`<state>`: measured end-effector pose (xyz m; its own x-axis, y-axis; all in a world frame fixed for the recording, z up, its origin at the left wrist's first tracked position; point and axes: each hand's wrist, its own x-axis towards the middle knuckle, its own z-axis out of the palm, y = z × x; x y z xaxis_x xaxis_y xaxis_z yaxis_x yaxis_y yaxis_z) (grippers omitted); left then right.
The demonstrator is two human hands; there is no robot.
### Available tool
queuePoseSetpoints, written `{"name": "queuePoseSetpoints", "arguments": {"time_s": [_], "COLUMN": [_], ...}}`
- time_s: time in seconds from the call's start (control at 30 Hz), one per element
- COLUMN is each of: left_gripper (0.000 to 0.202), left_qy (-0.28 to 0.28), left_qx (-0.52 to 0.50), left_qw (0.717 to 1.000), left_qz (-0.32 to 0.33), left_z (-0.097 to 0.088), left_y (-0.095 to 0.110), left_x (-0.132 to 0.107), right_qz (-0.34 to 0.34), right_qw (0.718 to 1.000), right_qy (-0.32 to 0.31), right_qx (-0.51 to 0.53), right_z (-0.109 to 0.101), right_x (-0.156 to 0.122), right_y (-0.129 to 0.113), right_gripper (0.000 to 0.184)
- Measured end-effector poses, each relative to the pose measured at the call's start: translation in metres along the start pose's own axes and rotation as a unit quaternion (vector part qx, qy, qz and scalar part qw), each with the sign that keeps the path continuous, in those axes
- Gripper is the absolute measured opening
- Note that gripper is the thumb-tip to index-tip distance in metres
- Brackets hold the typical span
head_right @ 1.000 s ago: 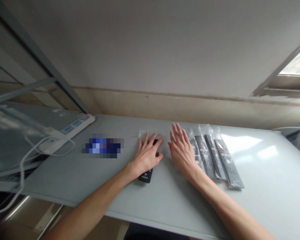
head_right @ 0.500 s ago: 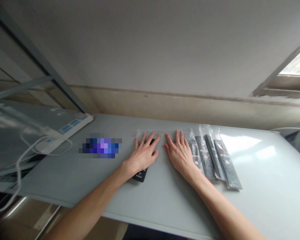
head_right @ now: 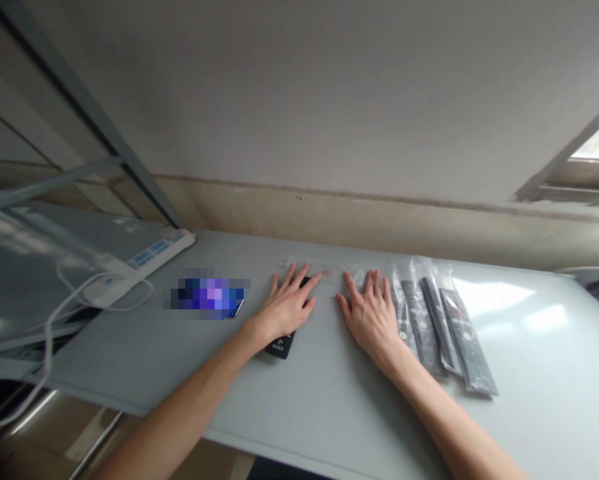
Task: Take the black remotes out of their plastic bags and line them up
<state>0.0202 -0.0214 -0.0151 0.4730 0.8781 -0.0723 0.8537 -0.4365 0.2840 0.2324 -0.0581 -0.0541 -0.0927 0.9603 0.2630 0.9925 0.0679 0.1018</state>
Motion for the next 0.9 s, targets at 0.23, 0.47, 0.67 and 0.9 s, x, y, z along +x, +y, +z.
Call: {"name": "queuePoseSetpoints", "arguments": {"time_s": [0.23, 0.47, 0.67, 0.9], "left_gripper": [0.061, 0.073, 0.066, 0.061], "left_qy": [0.021, 0.038, 0.004, 0.012], "left_qx": [0.022, 0.033, 0.015, 0.019], "left_qw": [0.998, 0.999, 0.999, 0.999], "left_qz": [-0.048, -0.018, -0.03, -0.024], "left_z": [-0.002, -0.004, -0.002, -0.001], "left_y": [0.007, 0.014, 0.017, 0.016], "left_x": [-0.003, -0.007, -0.008, -0.009], "right_qz": [0.03, 0.077, 0.107, 0.139], "right_qw": [0.997, 0.99, 0.992, 0.99], "right_qy": [0.064, 0.11, 0.07, 0.021], "right_qx": [0.03, 0.04, 0.021, 0.026], "right_z": [-0.027, -0.059, -0.05, -0.055], "right_x": [-0.008, -0.082, -0.116, -0.107], "right_y": [0.013, 0.029, 0.025, 0.02], "right_gripper": [0.057, 0.04, 0.044, 0.04]}}
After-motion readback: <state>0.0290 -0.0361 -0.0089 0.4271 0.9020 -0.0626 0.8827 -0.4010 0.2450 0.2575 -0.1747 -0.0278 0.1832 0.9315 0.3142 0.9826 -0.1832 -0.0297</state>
